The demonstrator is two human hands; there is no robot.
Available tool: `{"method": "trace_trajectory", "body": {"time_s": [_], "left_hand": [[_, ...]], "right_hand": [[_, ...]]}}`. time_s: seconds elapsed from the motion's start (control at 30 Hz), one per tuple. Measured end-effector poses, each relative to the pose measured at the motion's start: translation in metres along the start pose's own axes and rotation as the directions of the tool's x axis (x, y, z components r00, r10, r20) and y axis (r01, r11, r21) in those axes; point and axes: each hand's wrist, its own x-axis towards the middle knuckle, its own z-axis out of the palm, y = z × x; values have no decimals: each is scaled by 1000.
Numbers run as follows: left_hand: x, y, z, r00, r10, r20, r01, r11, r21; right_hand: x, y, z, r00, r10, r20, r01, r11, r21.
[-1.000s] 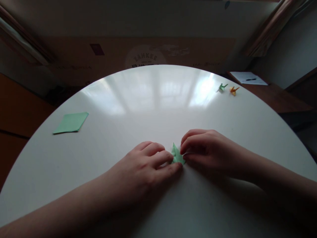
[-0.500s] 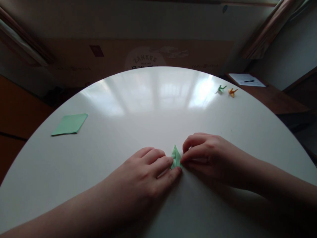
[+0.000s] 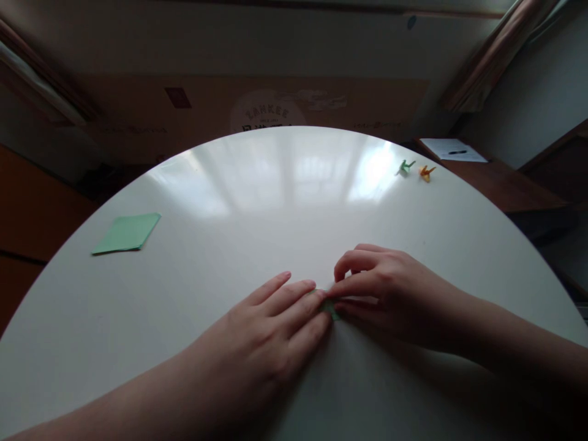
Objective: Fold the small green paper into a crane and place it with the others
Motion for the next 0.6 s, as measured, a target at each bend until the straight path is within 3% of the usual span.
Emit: {"method": "trace_trajectory", "body": {"time_s": [0.23,0.43,0.6], "left_hand": [[3,9,-3,1000,-28,3,28,1000,-8],[5,19,-7,999,-39,8,39,998,55],[5,24,-10,997,-66,31,66,998,-1]], "right_hand": [[-5,-10,-4,999,-15,36,17,999,-34],[-11,-19,-3,997,-15,70,30,977,-211],[-12,-16,-1,999,-24,46,32,982,-187]]}}
